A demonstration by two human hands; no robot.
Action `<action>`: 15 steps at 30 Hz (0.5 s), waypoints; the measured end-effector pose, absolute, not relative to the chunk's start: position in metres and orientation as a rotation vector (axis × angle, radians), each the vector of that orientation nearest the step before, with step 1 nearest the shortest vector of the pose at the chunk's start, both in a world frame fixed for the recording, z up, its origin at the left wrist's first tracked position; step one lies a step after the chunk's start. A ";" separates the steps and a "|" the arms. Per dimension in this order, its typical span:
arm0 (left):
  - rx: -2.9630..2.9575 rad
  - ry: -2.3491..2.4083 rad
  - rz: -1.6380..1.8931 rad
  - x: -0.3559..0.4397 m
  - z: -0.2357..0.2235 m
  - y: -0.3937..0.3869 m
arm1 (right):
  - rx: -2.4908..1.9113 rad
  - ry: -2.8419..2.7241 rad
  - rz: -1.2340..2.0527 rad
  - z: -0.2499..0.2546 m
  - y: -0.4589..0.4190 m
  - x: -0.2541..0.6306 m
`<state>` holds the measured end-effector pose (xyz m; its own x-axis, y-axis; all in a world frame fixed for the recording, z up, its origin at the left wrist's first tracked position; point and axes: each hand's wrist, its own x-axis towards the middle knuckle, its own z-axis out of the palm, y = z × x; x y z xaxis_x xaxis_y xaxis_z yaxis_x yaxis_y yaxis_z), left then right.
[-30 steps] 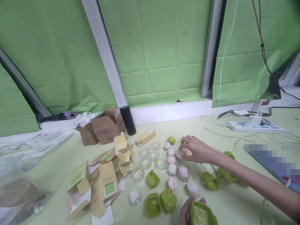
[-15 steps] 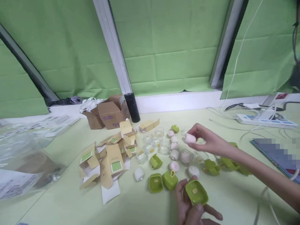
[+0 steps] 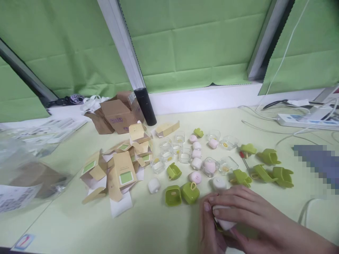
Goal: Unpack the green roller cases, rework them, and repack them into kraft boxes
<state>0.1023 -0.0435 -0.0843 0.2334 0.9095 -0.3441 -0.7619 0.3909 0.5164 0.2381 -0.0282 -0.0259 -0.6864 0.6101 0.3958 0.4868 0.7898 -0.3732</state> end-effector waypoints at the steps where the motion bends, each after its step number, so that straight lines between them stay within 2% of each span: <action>1: 0.243 0.640 1.153 0.103 -0.085 -0.043 | -0.823 -2.491 0.277 -0.026 -0.028 0.238; 11: 0.101 0.769 0.882 0.093 -0.087 -0.043 | -0.795 -2.496 0.101 -0.037 -0.031 0.241; 15: 0.156 0.783 0.953 0.096 -0.080 -0.045 | -0.820 -2.426 0.116 -0.036 -0.033 0.238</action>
